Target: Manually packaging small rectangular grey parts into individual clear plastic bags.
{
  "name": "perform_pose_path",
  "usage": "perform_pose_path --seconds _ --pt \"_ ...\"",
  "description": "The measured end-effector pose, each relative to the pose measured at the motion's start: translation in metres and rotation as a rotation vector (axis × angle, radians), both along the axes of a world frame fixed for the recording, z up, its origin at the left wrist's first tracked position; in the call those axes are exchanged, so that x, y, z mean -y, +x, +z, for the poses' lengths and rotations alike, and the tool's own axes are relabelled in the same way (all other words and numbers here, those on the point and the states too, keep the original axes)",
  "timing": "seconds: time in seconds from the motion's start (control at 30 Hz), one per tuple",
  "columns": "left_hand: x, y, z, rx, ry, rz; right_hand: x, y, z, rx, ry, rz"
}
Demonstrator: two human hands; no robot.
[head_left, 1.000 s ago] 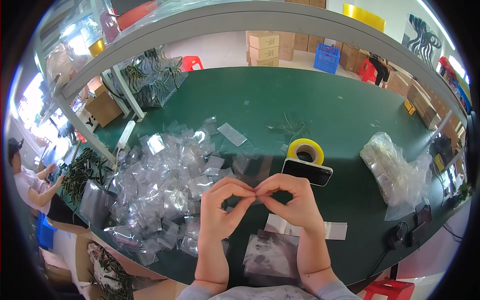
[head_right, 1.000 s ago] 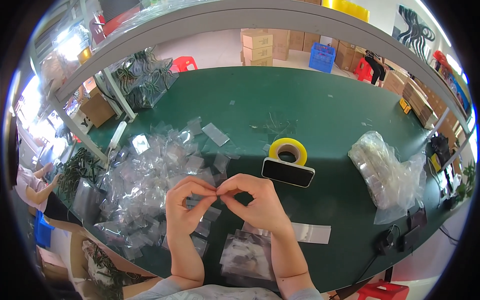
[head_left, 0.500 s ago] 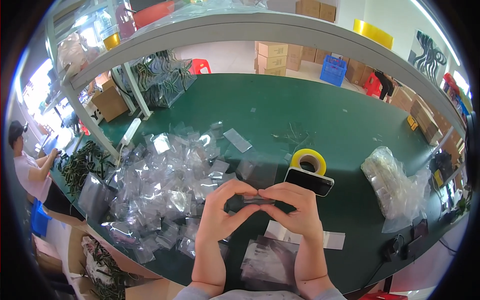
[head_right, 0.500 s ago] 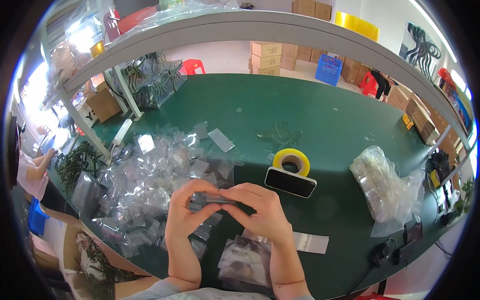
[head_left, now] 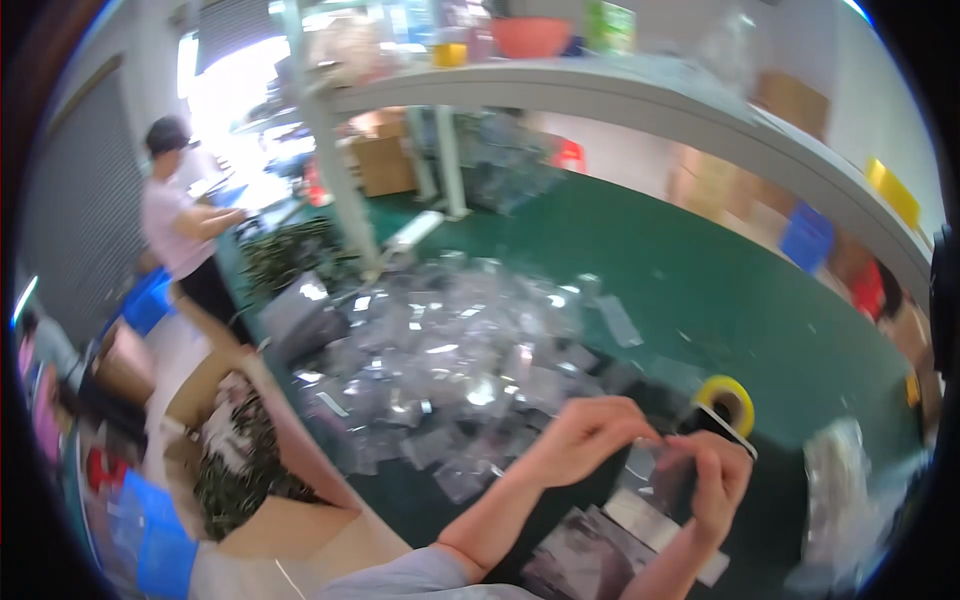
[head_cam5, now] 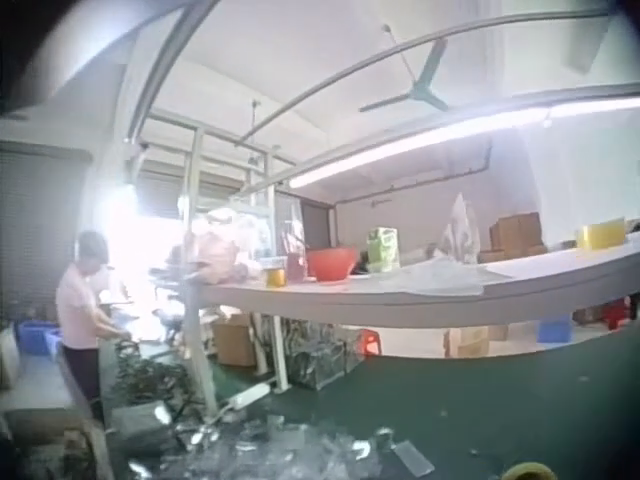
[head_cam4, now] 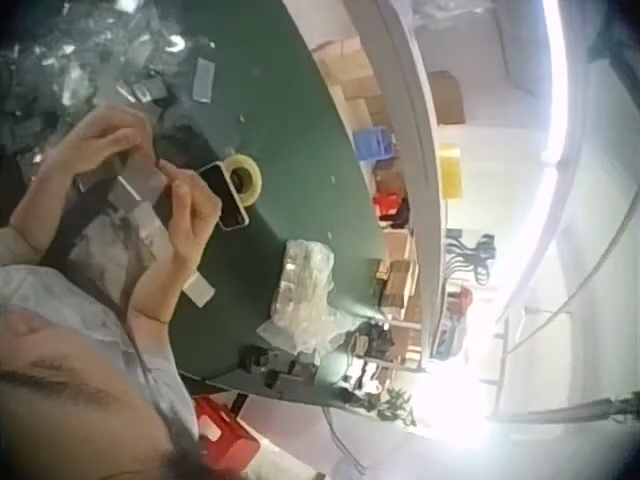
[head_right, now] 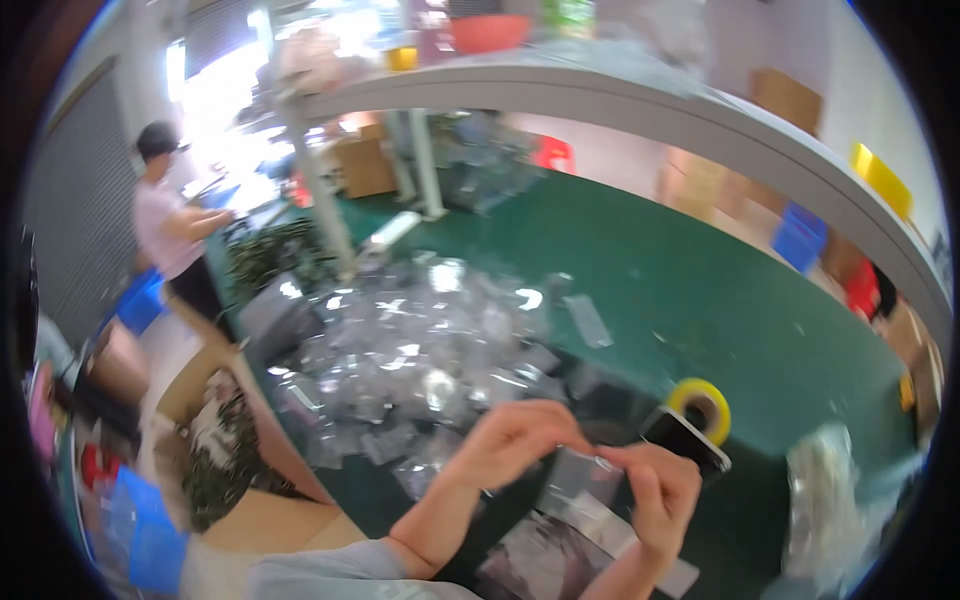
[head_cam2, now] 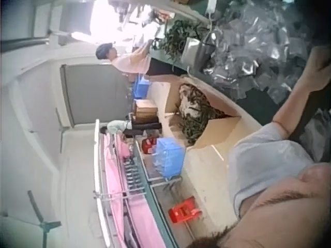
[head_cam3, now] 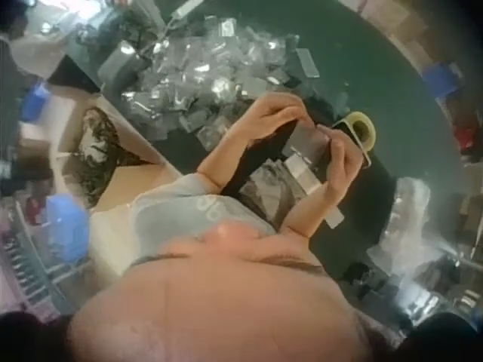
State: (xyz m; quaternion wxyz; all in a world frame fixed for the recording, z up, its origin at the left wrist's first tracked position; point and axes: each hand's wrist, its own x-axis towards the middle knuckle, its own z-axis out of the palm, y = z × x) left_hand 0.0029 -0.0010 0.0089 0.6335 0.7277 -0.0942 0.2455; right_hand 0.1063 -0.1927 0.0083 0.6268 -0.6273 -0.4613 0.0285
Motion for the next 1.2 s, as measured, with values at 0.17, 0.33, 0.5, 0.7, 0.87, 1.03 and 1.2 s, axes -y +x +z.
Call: perform_pose_path --seconds 0.17,0.33,0.5,0.7,0.87,1.03,1.2 --pt "0.0 -0.009 0.003 0.056 0.075 0.088 -0.013 -0.009 0.001 -0.146 0.063 0.08" --pt "-0.003 -0.012 0.008 0.056 0.087 0.116 -0.024 -0.012 -0.002 -0.099 0.033 0.041" --pt "0.001 -0.008 0.004 0.052 0.059 0.147 -0.028 -0.015 -0.003 -0.031 0.046 -0.069" --pt "-0.001 -0.007 0.001 0.064 0.161 0.183 -0.031 -0.013 -0.005 0.182 0.024 -0.139" --pt "0.004 -0.011 0.001 -0.024 0.248 0.264 -0.033 -0.016 -0.001 0.244 -0.035 -0.182" --pt "0.003 -0.005 0.003 0.039 0.275 0.27 -0.032 -0.02 0.002 0.259 -0.047 -0.251" --pt "0.002 -0.012 0.012 0.052 0.38 0.49 -0.045 -0.023 0.01 0.338 -0.002 -0.303"
